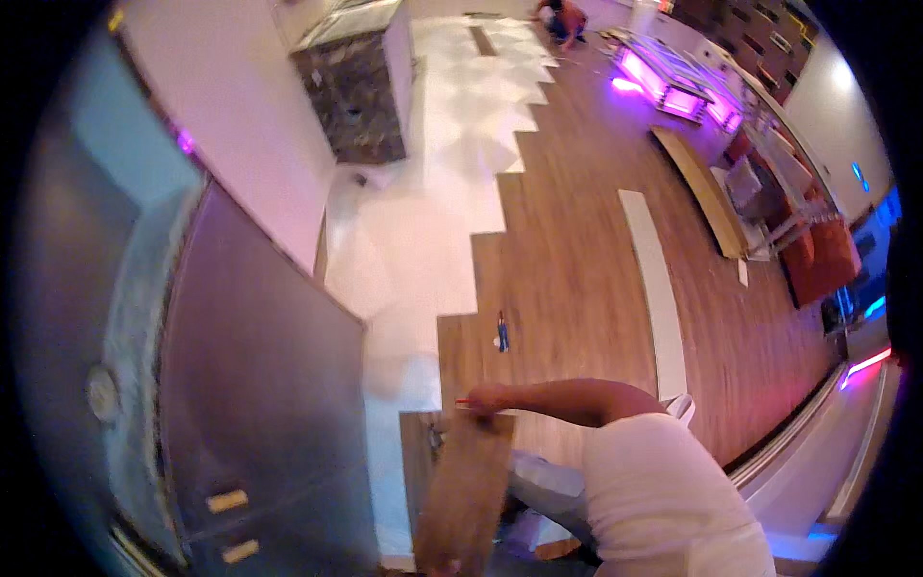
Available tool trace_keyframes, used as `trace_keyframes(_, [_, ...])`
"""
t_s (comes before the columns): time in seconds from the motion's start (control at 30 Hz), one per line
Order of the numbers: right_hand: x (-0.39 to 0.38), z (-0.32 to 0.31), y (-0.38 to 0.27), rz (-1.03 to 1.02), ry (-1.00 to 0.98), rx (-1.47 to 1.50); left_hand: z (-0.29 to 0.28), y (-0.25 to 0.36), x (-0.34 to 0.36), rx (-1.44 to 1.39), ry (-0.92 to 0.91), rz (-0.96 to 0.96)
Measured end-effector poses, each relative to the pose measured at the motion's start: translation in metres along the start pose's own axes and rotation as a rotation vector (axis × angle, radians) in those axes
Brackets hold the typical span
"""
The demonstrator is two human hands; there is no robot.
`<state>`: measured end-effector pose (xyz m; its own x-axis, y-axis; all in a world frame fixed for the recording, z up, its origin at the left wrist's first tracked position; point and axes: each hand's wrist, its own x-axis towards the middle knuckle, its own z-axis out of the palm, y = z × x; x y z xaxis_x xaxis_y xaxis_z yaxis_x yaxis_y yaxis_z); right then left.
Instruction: The person marks and trims floor tiles using a table saw, then carries a tile to the installation area and fits it against a wall, marking it with a pencil.
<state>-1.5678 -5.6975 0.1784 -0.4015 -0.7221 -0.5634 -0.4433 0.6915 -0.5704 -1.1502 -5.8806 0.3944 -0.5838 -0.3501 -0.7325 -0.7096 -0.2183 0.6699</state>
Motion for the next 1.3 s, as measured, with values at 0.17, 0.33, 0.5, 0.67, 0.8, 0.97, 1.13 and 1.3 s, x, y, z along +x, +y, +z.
trace_keyframes(0.17, [-0.319, -0.073, 0.060, 0.541, 0.420, 0.341, 0.079, 0.120, -0.061, 0.093, -0.289, 0.057])
trace_keyframes(0.33, [-0.577, -0.013, 0.067, 0.925, 0.771, 0.711, 0.179, 0.174, -0.115, 0.202, -0.532, 0.091])
trace_keyframes(0.5, [-0.660, 0.099, 0.043, 0.688, 0.690, 1.700, 0.285, 0.207, -0.163, 0.281, -0.771, 0.065])
trace_keyframes(0.67, [-0.679, 0.052, -0.022, 0.292, 0.830, 2.271, 0.408, 0.195, -0.197, 0.239, -0.900, -0.158])
trace_keyframes(0.8, [-0.719, 0.011, 0.025, 0.402, 0.858, 2.463, 0.529, 0.196, -0.217, 0.219, -0.913, -0.376])
trace_keyframes(0.97, [-0.836, -0.040, 0.058, 0.473, 1.571, 2.499, 0.662, 0.257, -0.222, 1.187, -1.416, -0.191])
trace_keyframes(1.13, [-0.968, 0.001, 0.082, 0.502, 2.042, 2.214, 0.746, 0.242, -0.119, 1.660, -1.177, 0.855])
trace_keyframes(1.3, [-1.025, 0.017, 0.102, 0.744, 2.004, 2.530, 0.742, 0.210, 0.027, 1.353, -0.848, 0.118])
